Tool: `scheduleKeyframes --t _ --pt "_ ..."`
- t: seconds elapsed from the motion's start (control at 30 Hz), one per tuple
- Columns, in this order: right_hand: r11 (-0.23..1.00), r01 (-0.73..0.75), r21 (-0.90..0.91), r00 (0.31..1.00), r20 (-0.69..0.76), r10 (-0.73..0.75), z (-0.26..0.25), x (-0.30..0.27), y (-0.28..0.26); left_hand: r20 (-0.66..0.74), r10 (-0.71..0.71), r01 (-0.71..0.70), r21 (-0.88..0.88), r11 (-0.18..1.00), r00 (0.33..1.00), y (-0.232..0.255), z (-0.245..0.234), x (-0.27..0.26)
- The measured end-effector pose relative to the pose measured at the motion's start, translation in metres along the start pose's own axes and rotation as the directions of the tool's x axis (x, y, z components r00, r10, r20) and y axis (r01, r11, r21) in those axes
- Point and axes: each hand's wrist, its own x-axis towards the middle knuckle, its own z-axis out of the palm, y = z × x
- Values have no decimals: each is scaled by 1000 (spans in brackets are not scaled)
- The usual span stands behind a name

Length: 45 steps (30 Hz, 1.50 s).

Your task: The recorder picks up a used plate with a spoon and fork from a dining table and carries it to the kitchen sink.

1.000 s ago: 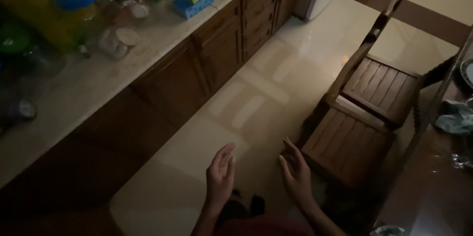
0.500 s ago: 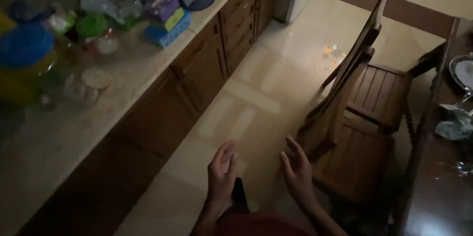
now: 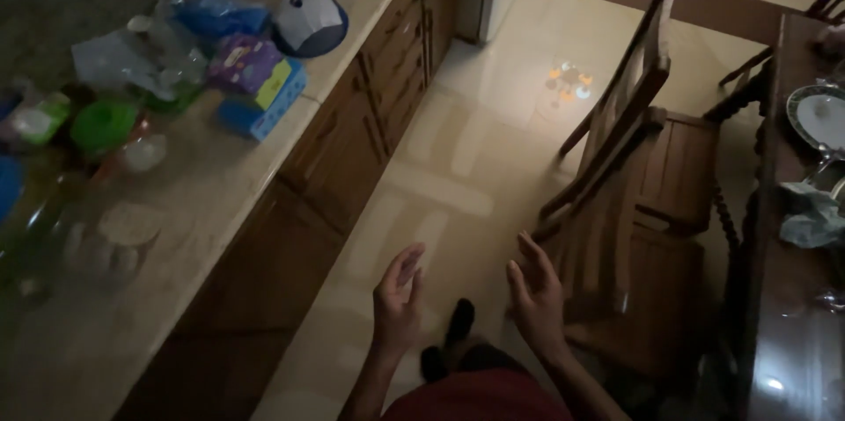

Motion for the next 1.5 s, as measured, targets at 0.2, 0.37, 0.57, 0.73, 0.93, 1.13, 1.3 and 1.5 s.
scheduleKeyframes --t 0.2,0.37,0.57,0.73,0.93,1.13,1.3,1.5 --pt "997 30 -65 999 -29 -32 0 61 13 38 -79 77 33 996 996 15 12 69" --pt "998 -11 -56 997 -75 7 3 115 7 50 -28 28 -8 1000 998 -3 28 128" --pt "999 -24 -33 995 -100 20 2 174 8 64 -31 30 9 1000 997 5 48 192" --pt "996 18 -85 992 -121 -28 3 219 23 127 -29 32 -23 999 991 -1 59 242" --pt "997 -16 -69 980 -200 1 16 275 13 187 -7 12 -26 1000 982 -17 67 312" --pt "1000 21 -21 978 -209 -25 30 330 12 249 -9 0 36 999 969 -5 73 387" --pt "995 -102 16 948 -300 102 38 367 2 303 -40 15 82 996 952 -8 82 438" --pt "999 24 -28 934 -357 -32 31 412 16 331 13 -20 19 1000 944 -14 104 487"
